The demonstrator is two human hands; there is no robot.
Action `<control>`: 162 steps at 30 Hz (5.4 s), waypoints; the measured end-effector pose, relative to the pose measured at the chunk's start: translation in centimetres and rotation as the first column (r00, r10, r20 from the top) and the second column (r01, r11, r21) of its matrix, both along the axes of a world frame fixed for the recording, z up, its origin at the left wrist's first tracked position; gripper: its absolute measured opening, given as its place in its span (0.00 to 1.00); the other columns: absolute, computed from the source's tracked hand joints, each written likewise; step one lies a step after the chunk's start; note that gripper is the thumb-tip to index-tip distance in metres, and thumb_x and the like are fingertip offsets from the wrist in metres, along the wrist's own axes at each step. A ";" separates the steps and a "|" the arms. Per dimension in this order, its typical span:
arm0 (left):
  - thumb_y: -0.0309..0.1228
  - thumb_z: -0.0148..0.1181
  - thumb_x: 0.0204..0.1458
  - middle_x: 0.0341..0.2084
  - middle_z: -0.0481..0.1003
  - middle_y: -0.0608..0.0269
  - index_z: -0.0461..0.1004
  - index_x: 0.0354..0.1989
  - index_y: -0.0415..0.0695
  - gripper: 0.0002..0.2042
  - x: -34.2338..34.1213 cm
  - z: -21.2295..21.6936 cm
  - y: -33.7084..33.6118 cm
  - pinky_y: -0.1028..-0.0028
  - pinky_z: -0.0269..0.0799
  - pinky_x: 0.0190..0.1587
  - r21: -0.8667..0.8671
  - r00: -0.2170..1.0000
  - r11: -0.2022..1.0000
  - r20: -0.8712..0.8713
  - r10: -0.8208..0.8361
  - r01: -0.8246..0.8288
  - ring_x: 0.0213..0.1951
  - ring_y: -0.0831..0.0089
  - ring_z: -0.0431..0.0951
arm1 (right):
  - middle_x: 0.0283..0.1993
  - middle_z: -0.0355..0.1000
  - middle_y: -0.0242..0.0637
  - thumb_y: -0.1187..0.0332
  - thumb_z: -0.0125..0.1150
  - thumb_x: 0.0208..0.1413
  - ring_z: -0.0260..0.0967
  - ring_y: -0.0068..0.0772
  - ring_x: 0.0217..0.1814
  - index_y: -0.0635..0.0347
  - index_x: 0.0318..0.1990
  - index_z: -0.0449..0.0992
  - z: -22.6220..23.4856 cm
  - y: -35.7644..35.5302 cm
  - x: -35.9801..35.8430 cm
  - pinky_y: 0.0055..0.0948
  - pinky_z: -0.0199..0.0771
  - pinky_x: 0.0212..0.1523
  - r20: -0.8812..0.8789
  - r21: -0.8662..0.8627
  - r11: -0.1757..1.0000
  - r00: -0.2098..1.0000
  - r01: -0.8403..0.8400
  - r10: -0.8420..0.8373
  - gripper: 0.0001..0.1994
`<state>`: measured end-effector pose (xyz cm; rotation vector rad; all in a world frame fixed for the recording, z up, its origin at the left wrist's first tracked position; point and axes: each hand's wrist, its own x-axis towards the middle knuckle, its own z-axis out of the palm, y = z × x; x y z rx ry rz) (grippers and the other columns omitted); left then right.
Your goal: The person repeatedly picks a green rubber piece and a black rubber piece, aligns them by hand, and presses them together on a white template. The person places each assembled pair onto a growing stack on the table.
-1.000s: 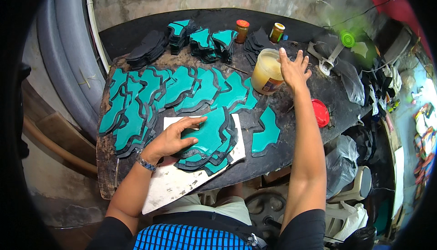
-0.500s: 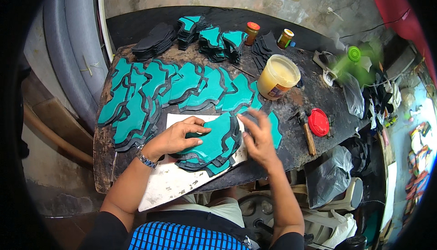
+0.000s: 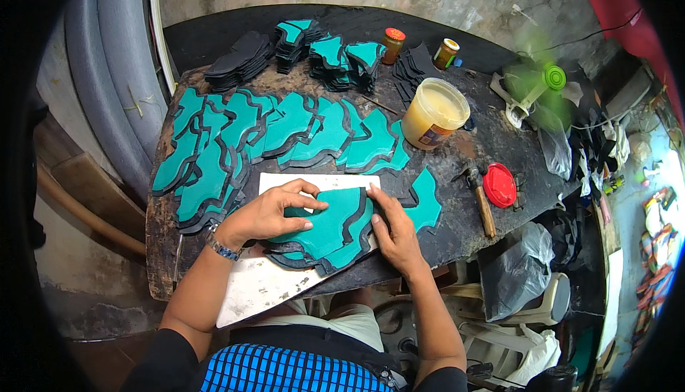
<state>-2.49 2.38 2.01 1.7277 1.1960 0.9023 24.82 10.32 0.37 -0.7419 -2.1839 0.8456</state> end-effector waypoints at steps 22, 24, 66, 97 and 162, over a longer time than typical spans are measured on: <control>0.27 0.65 0.51 0.54 0.70 0.51 0.76 0.56 0.44 0.21 0.4 0.3 -0.3 0.67 0.69 0.57 0.009 0.992 0.998 -0.107 -0.064 0.066 0.55 0.58 0.73 | 0.73 0.55 0.38 0.59 0.47 0.65 0.44 0.49 0.76 0.44 0.55 0.80 0.2 1.4 -0.2 0.54 0.35 0.73 0.356 0.472 0.881 0.913 0.008 -0.199 0.17; 0.28 0.65 0.51 0.54 0.71 0.52 0.76 0.56 0.44 0.21 0.4 0.2 -0.3 0.67 0.69 0.57 0.000 0.993 0.998 -0.106 -0.059 0.060 0.54 0.59 0.74 | 0.74 0.53 0.40 0.58 0.45 0.65 0.41 0.49 0.77 0.43 0.56 0.80 0.3 1.7 0.2 0.52 0.34 0.74 0.355 0.364 0.931 0.926 -0.011 -0.128 0.19; 0.28 0.63 0.53 0.53 0.70 0.55 0.75 0.58 0.45 0.21 0.5 0.7 -0.2 0.67 0.67 0.59 -0.049 0.989 0.997 -0.130 -0.070 0.065 0.56 0.60 0.72 | 0.76 0.47 0.42 0.52 0.38 0.70 0.35 0.51 0.79 0.37 0.62 0.74 0.6 1.0 0.5 0.55 0.24 0.75 0.423 0.281 0.959 0.894 0.026 -0.148 0.21; 0.22 0.64 0.53 0.38 0.73 0.67 0.60 0.68 0.38 0.32 -0.8 2.9 2.5 0.82 0.71 0.48 -0.153 0.800 0.925 0.464 0.379 -0.349 0.41 0.83 0.72 | 0.66 0.62 0.54 0.56 0.52 0.64 0.55 0.58 0.69 0.70 0.53 0.74 -3.1 -1.9 11.2 0.59 0.53 0.65 0.505 0.648 0.594 0.316 0.477 -0.804 0.23; 0.32 0.57 0.56 0.49 0.73 0.60 0.78 0.55 0.55 0.17 5.0 0.7 -1.5 0.61 0.63 0.49 0.292 0.806 0.950 -0.535 0.254 -0.106 0.49 0.62 0.71 | 0.75 0.48 0.46 0.53 0.52 0.60 0.41 0.50 0.78 0.51 0.67 0.65 -1.1 -2.2 2.8 0.61 0.29 0.73 0.430 0.513 0.858 0.862 0.012 -0.269 0.28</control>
